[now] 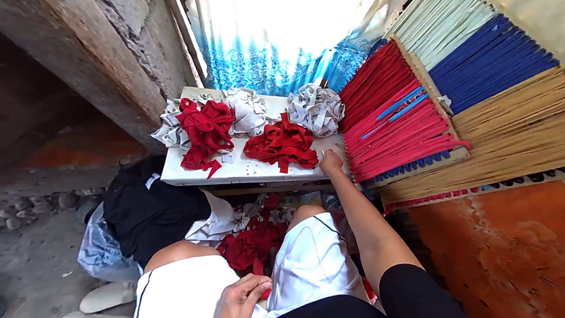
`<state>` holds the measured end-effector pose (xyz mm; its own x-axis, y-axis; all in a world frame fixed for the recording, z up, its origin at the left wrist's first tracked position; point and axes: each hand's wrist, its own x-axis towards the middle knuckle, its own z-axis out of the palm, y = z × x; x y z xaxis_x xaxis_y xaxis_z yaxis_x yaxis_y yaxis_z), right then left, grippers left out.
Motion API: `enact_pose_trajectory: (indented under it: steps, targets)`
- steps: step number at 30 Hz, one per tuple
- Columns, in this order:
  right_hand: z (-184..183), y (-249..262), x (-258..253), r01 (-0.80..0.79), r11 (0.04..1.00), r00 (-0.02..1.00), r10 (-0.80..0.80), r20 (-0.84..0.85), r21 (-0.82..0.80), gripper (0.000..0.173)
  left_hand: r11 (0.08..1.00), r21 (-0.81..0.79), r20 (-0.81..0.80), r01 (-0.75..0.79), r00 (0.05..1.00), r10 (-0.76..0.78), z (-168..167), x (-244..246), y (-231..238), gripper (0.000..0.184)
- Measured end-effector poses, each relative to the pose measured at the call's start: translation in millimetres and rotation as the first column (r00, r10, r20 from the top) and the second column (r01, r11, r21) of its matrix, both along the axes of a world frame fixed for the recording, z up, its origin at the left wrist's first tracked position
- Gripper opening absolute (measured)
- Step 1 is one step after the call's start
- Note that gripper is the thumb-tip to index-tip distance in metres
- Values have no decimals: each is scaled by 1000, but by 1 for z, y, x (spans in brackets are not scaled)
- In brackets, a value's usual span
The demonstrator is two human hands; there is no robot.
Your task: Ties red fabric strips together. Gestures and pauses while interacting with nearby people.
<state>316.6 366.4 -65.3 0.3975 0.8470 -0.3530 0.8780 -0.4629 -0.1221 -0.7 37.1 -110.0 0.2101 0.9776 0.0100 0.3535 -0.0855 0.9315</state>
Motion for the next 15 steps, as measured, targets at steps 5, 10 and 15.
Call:
enact_pose_trajectory:
  steps: [5, 10, 15]
  targets:
    - [1, -1, 4, -8, 1000, 998, 7, -56, -18, 41, 942, -315, 263, -116, 943, 204, 17, 9, -1, 17]
    - [-7, -14, 15, 11, 1000, 976, -5, -217, 26, 36, 923, -353, 340, -152, 898, 278, 28, 8, 1, 14]
    - [19, -68, 8, 116, 953, 543, 175, -821, 280, 16, 917, -369, 387, -153, 872, 301, 32, 3, 2, 17]
